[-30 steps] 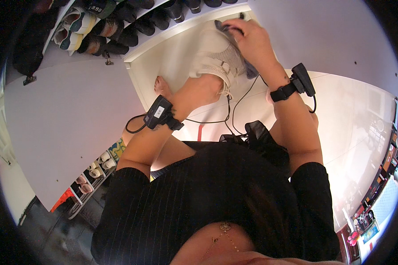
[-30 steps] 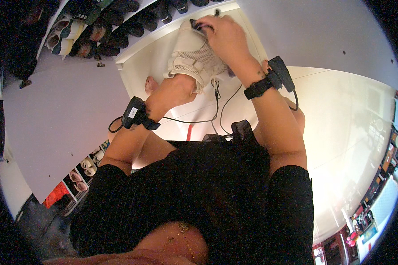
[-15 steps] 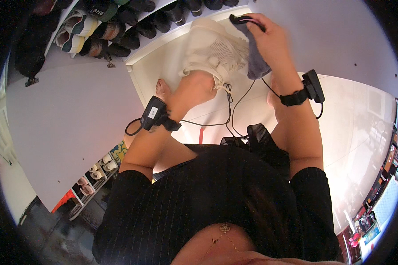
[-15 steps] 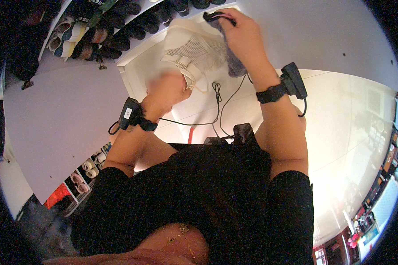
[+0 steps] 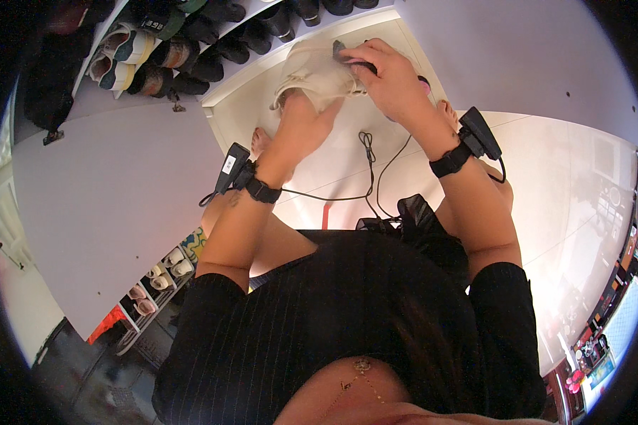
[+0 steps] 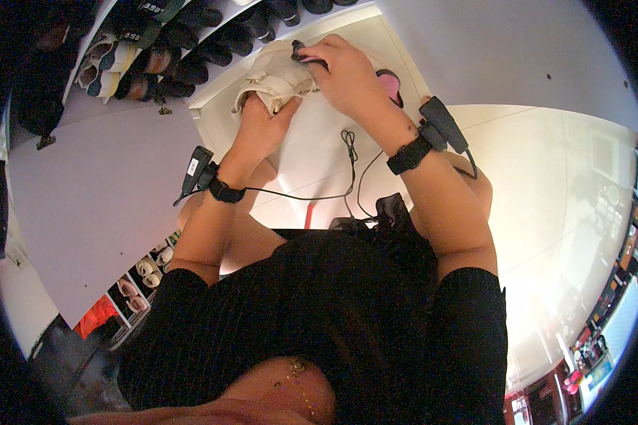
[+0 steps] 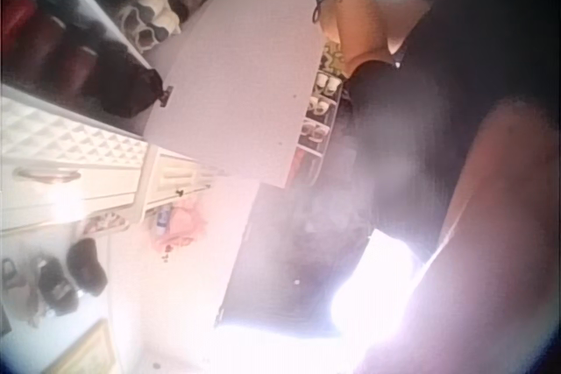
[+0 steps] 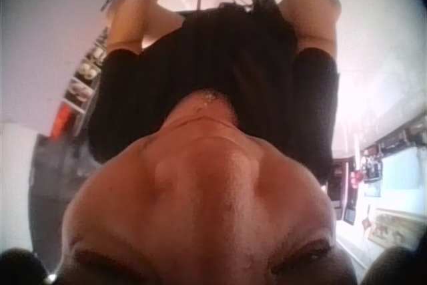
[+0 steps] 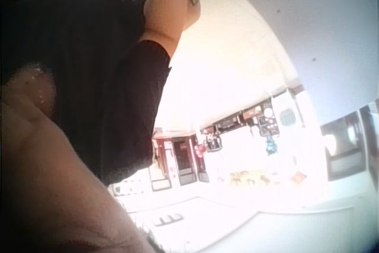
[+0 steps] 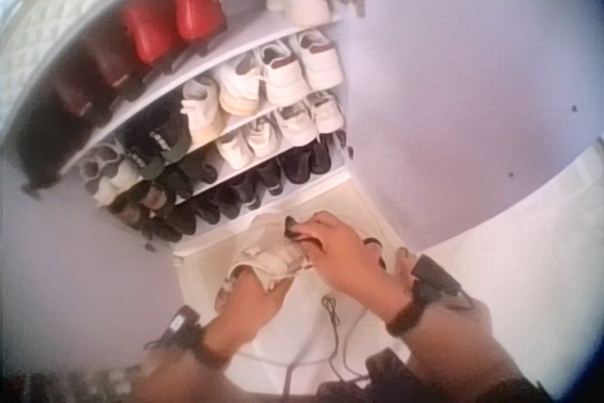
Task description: The person takes a white mesh boot from a cabinet and wipes its exterior and sole with a cloth, then repeats this with a black boot.
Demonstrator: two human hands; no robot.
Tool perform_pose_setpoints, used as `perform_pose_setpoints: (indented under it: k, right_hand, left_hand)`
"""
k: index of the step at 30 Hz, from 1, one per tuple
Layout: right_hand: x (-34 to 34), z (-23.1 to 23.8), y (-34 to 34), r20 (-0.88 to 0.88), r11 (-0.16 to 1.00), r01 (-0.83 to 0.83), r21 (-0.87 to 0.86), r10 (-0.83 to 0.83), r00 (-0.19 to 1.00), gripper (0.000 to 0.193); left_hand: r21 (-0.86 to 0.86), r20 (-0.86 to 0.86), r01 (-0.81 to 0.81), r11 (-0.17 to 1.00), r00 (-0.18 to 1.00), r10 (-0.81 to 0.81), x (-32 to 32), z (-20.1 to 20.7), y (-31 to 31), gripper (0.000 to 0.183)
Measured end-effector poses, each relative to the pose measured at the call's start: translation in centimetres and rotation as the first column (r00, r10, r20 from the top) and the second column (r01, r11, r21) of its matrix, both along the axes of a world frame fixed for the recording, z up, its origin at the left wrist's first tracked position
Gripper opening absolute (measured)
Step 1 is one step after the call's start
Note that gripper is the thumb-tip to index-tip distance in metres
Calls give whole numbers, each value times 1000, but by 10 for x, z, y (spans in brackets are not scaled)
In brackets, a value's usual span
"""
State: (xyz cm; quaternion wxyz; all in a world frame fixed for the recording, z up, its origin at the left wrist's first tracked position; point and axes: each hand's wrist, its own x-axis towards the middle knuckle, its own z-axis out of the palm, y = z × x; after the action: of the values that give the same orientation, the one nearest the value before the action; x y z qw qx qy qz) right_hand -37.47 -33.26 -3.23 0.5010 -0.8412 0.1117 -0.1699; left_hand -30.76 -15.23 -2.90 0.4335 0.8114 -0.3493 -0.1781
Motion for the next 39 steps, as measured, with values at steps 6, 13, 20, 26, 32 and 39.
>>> perform_pose_setpoints:
  k: [6, 13, 20, 26, 32, 39]
  right_hand:
    - [-5, 3, 16, 55, 962, -126, 243, 116, 992, 25]
    - [-11, 18, 22, 132, 938, -265, 224, 241, 962, 28]
    - [-5, -14, -31, 124, 998, 67, 21, -69, 990, 28]
    - [-12, -27, -48, 40, 865, 397, -307, -406, 913, 24]
    - [-4, -32, -22, 148, 917, 299, -262, -268, 952, 24]
    - [5, -25, -13, 150, 884, 303, -356, -266, 952, 23]
  left_hand:
    - [39, 87, -46, 998, 995, 43, 0, -3, -1, 23]
    - [143, -8, -69, 987, 997, 71, -2, 6, -1, 23]
    - [97, -283, -185, 978, 937, 206, 18, -8, 8, 25]
    - [-85, -530, -334, 939, 813, 241, 8, 7, 5, 29]
    - [-16, -411, -315, 949, 867, 281, 6, 3, 16, 30]
    - [107, -450, -233, 967, 855, 256, -2, 26, 10, 26]
